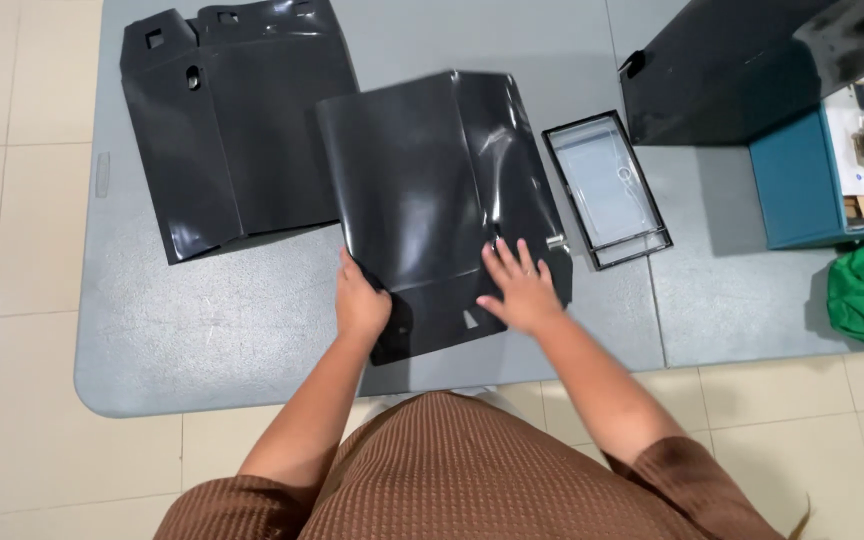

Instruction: Cleaning and disassembling plastic storage boxes on a table.

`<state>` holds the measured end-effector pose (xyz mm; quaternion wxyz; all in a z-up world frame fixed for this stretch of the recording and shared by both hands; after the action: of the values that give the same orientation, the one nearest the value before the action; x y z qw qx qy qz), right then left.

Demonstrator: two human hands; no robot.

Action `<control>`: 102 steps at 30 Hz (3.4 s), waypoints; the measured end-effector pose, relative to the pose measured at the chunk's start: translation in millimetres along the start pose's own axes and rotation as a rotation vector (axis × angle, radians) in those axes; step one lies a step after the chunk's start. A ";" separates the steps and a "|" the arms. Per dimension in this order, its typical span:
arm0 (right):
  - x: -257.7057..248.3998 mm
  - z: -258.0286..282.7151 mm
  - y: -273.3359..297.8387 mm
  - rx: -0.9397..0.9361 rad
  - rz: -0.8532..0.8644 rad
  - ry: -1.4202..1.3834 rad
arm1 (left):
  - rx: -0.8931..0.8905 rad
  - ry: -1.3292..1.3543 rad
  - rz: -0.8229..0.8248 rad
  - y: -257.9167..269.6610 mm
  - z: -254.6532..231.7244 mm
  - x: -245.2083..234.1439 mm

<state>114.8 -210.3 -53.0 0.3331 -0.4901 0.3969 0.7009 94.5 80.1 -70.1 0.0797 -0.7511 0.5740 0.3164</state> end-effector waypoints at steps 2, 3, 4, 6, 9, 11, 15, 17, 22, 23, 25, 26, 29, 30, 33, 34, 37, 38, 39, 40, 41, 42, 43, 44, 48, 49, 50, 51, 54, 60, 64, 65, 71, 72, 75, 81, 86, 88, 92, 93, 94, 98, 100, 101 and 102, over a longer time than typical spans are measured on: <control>-12.0 18.7 10.7 0.004 -0.015 0.028 | 0.012 -0.212 -0.063 19.3 -14.5 -3.3; -19.7 25.9 16.1 0.019 -0.034 0.054 | 0.029 -0.427 -0.115 28.9 -24.0 -4.2; -18.9 23.1 13.4 0.005 -0.033 0.060 | 0.019 -0.421 -0.126 30.8 -17.2 -2.1; -2.7 17.6 17.4 -0.016 0.082 0.013 | 0.266 -0.670 -0.251 48.9 -25.1 7.3; -16.5 12.0 15.7 -0.065 0.074 0.042 | 0.290 -0.616 -0.265 48.7 -23.9 6.0; -32.4 11.1 19.5 -0.042 0.108 0.049 | 0.179 -0.380 -0.362 42.2 -21.3 -8.9; -33.7 -1.8 21.7 -0.082 0.155 -0.026 | -0.374 0.091 -0.144 45.8 -3.6 -15.9; -33.4 -6.9 24.0 -0.097 0.192 0.018 | -0.272 0.130 -0.217 55.0 -14.7 -17.9; -20.8 -41.6 9.0 -0.178 0.048 0.013 | -0.037 0.396 -0.289 81.7 -28.6 -30.9; -32.8 -50.7 5.5 -0.101 -0.089 -0.057 | -0.047 0.418 -0.308 88.9 -24.1 -37.8; -42.1 -62.1 -4.6 -0.044 -0.222 -0.130 | -0.064 0.441 -0.346 99.5 -12.7 -54.8; -52.3 -68.7 -9.6 -0.039 -0.374 -0.246 | -0.080 0.441 -0.354 102.4 -5.6 -63.8; -50.7 -70.3 -32.9 0.039 -0.403 -0.679 | -0.072 0.510 -0.375 105.8 6.1 -95.2; -34.8 -64.9 -43.6 0.118 -0.266 -0.986 | -0.048 0.577 -0.377 104.9 8.2 -107.4; -20.1 -18.2 -58.8 0.106 -0.154 -1.278 | -0.033 0.555 -0.397 95.2 9.2 -146.1; -15.9 -6.0 -62.6 0.113 -0.166 -1.285 | -0.025 0.549 -0.386 87.8 12.8 -156.6; -31.3 32.1 -81.5 -0.007 -0.312 -1.293 | -0.060 0.499 -0.393 55.6 26.1 -187.8; -37.5 47.9 -86.1 -0.061 -0.330 -1.326 | 0.005 0.475 -0.399 46.5 25.6 -198.6; -42.4 66.5 -90.7 -0.115 -0.342 -1.360 | 0.065 0.450 -0.408 39.7 27.0 -211.1; -44.9 77.5 -99.8 -0.112 -0.346 -1.361 | 0.068 0.449 -0.403 32.3 23.1 -223.5; -49.6 81.7 -106.9 -0.054 -0.394 -1.185 | 0.078 0.449 -0.374 23.9 17.3 -232.6; -55.0 85.3 -113.5 0.004 -0.437 -1.009 | 0.087 0.450 -0.345 15.4 11.0 -240.7; -57.9 94.5 -118.1 0.012 -0.443 -1.009 | 0.090 0.448 -0.336 11.1 9.0 -246.0; -62.7 106.6 -123.1 -0.031 -0.435 -0.988 | 0.110 0.451 -0.303 6.5 4.4 -248.6; -88.0 160.9 -125.3 -0.039 -0.268 -1.184 | 0.019 0.335 -0.056 -3.9 -23.3 -234.1; -93.7 161.3 -124.7 -0.026 -0.282 -1.186 | 0.027 0.331 -0.040 -6.9 -17.6 -226.0; -93.5 152.0 -121.4 0.121 -0.291 -1.150 | 0.123 0.308 -0.035 -7.5 -19.8 -219.1; -95.5 141.3 -116.8 0.266 -0.300 -1.109 | 0.221 0.289 -0.029 -8.0 -23.7 -211.1; -106.0 112.0 -106.8 0.283 -0.367 -0.997 | 0.362 0.271 -0.022 -4.8 -43.7 -197.2; -86.3 47.6 -64.7 0.406 -0.357 -1.284 | 0.547 -0.029 -0.024 11.5 -113.1 -147.9; -49.8 -12.8 -47.5 0.387 -0.411 -1.309 | 0.517 -0.348 0.019 7.6 -112.4 -83.2; -48.3 -28.0 -38.9 0.433 -0.443 -1.143 | 0.467 -0.428 0.110 5.6 -103.9 -61.9; -86.7 -17.9 -13.8 0.482 -0.325 -0.370 | 0.363 -0.655 0.241 8.4 -92.3 -1.7; -95.6 -6.1 -9.4 0.536 -0.233 -0.222 | 0.319 -0.686 0.232 7.5 -90.6 1.8; -56.9 -17.4 -24.3 0.345 -0.200 -0.025 | 0.234 -0.786 0.252 5.5 -85.7 13.8; -26.4 -53.7 -19.0 0.246 -0.301 -0.558 | 0.184 -0.900 0.220 7.0 -76.0 31.5; -24.8 -63.1 -16.3 0.148 -0.247 -0.412 | 0.120 -0.882 0.197 10.2 -81.6 41.9; -32.0 -62.5 -16.5 0.112 -0.242 -0.400 | 0.073 -0.863 0.199 8.7 -79.4 43.5; -19.4 -76.7 -10.2 0.220 -0.185 -0.786 | 0.042 -0.809 0.187 12.6 -70.3 49.0; -14.3 -83.8 -11.2 0.264 -0.185 -0.936 | 0.050 -0.771 0.157 11.1 -73.6 48.7; -8.7 -90.5 -12.8 0.262 -0.186 -0.937 | 0.049 -0.771 0.155 15.3 -76.5 49.6; -9.2 -89.4 -17.9 0.123 -0.238 -1.309 | 0.091 -0.558 0.004 26.3 -83.9 36.5; -24.3 -88.5 -10.7 0.145 -0.259 -1.404 | 0.138 -0.440 -0.073 32.9 -94.0 23.9; -36.4 -87.8 -6.6 0.162 -0.273 -1.408 | 0.195 -0.373 -0.151 39.1 -107.1 10.4; -48.3 -86.8 -2.6 0.180 -0.288 -1.413 | 0.251 -0.306 -0.229 46.2 -119.1 -3.6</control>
<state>168.1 -289.5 -25.4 0.6379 0.0615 0.0748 0.7640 97.6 10.4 36.9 0.2941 -0.7389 0.5010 0.3414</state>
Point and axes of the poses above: each hand's wrist, its own y-axis away from the middle knuckle, its own x-axis out of the palm, z = x × y, the point moved 9 cm from there along -y, towards the middle knuckle, and after that the axes turned 7 degrees about -x, right-handed, at the moved point
